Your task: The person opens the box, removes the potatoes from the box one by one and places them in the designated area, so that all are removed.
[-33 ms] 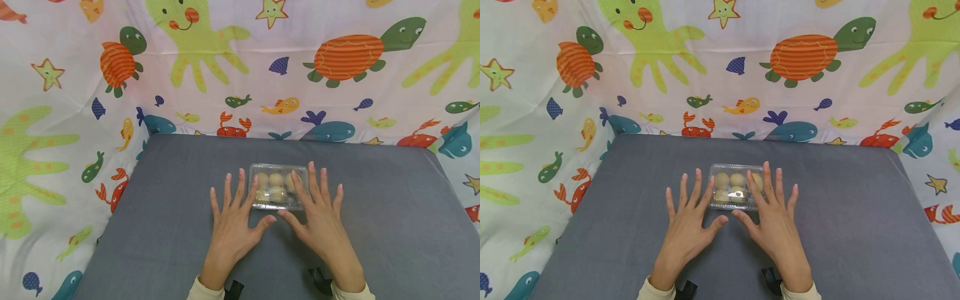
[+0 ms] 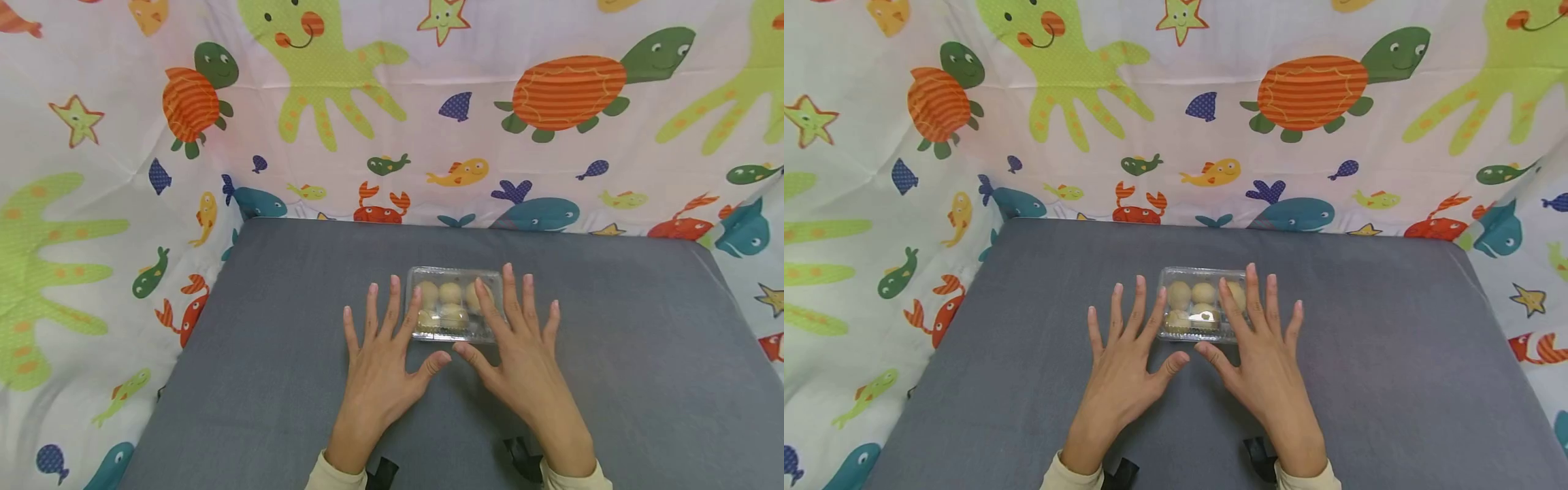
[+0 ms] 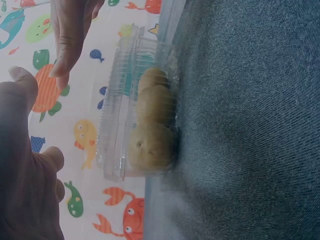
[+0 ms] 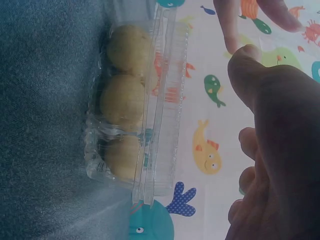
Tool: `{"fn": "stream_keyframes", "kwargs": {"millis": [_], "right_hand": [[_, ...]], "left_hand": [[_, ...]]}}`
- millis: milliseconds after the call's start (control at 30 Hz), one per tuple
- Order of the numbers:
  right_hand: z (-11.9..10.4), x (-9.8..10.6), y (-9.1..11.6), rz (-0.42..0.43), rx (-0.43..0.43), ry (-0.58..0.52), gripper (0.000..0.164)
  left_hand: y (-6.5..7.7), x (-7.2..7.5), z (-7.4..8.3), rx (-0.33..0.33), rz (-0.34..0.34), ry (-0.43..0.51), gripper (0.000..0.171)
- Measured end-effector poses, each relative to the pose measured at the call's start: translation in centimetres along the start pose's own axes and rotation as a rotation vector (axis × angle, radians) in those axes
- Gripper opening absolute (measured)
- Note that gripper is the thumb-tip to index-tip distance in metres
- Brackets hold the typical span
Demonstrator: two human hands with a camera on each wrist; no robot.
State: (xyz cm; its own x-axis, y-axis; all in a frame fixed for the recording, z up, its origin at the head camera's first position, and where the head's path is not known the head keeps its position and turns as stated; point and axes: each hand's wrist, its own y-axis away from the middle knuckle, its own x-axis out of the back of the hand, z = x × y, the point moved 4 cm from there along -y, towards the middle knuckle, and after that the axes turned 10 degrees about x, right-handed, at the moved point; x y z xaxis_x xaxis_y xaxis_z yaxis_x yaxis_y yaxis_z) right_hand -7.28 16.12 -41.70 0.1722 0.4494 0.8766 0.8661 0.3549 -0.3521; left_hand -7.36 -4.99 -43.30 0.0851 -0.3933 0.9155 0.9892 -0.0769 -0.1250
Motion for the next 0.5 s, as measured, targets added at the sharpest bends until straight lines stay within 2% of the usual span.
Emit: {"fn": "stream_keyframes", "kwargs": {"millis": [200,500], "right_hand": [[-0.17,0.06,0.06,0.001,0.000,-0.003,0.101],[-0.21,0.06,0.12,-0.002,-0.002,-0.012,0.101]], "left_hand": [[0.06,0.08,0.06,0.000,-0.009,0.010,0.097],[0.06,0.25,-0.17,0.004,0.012,0.008,0.097]]}}
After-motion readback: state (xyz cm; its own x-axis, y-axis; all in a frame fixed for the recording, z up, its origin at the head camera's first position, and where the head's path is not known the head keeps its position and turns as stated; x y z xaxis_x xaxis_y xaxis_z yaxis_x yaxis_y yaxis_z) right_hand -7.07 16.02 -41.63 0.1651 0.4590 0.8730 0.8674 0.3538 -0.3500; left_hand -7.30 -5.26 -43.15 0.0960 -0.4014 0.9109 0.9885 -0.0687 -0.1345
